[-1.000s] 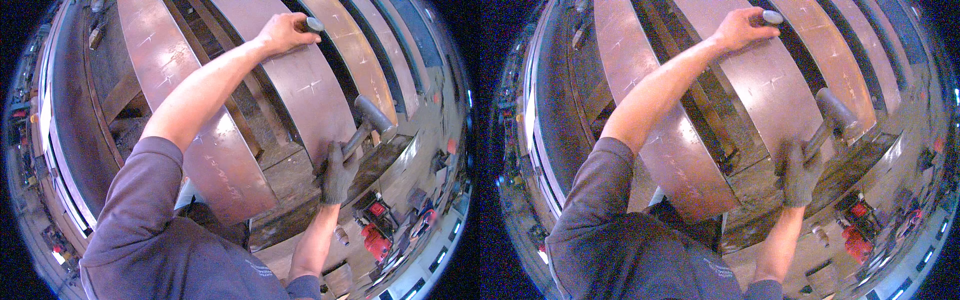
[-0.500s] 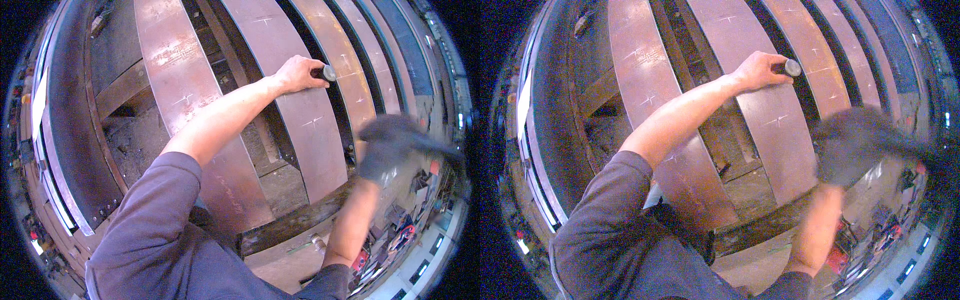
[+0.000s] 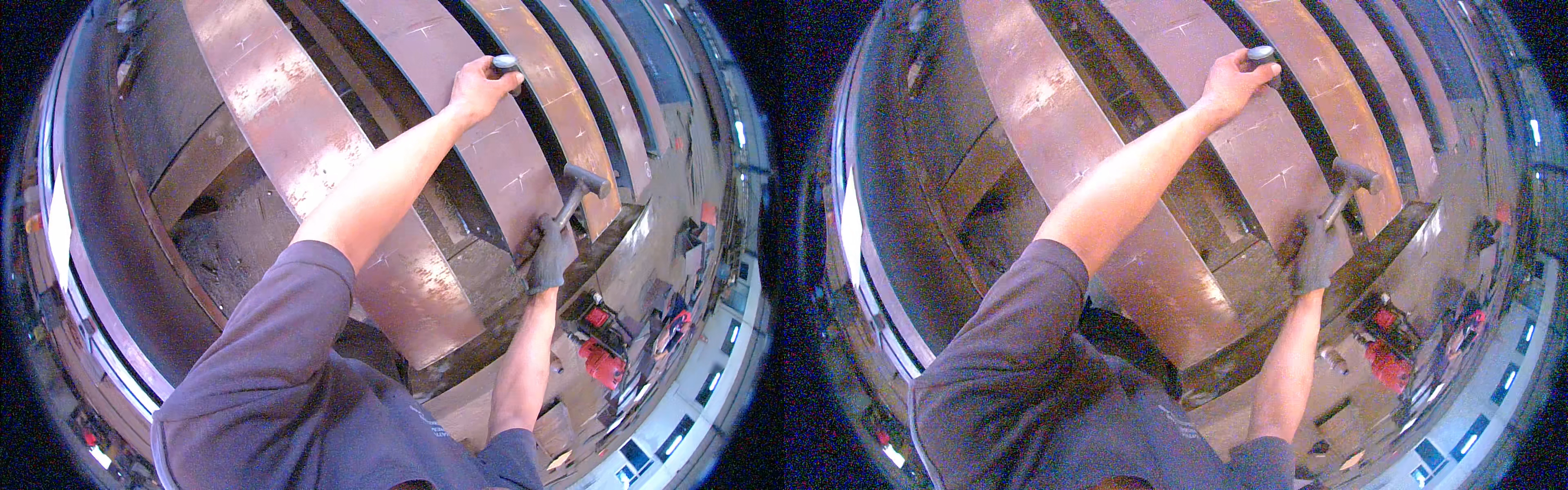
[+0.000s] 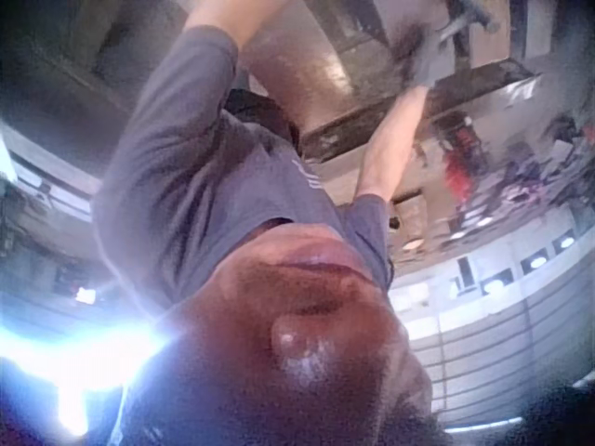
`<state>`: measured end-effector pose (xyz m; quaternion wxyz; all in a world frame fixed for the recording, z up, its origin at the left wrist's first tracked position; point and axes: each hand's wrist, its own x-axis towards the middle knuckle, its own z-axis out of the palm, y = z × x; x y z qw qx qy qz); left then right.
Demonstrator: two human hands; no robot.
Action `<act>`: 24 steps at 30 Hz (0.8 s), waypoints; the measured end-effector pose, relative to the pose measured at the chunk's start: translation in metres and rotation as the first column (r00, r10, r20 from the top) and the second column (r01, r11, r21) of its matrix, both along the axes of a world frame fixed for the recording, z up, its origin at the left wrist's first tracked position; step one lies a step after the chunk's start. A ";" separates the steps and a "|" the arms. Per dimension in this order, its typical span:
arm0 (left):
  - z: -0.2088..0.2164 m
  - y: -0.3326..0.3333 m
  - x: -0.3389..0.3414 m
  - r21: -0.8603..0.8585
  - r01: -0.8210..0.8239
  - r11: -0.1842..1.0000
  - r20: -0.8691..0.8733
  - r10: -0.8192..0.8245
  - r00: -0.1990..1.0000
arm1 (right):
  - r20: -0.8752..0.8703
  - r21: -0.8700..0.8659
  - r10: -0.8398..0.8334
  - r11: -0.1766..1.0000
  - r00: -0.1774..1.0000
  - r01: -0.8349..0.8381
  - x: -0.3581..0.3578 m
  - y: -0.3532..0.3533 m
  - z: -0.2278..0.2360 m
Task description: The person uses a hammer and a metal punch to repeatedly strike a large curved metal sheet, creating indentations along its surface. The person holds the punch with the left hand and strikes it with the hammer in the right hand while standing in a workshop.
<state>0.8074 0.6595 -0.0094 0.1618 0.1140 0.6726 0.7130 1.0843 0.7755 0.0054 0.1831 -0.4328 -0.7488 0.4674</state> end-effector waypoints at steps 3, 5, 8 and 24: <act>-0.005 0.003 -0.006 0.036 0.014 0.999 -0.012 -0.013 1.000 | 0.039 0.000 0.003 1.000 0.999 -0.003 -0.001 0.000 0.005; -0.013 0.006 -0.009 0.071 0.029 0.997 -0.020 -0.028 0.999 | 0.031 -0.019 0.015 1.000 0.999 -0.015 -0.003 0.001 0.004; -0.002 0.002 -0.002 -0.016 0.096 0.995 0.023 -0.096 0.995 | 0.018 -0.080 0.007 0.997 1.000 -0.006 -0.004 -0.008 0.013; 0.017 0.001 0.002 0.085 0.127 0.988 0.098 -0.135 0.986 | 0.247 -0.154 0.106 0.986 0.963 -0.069 0.000 -0.002 0.008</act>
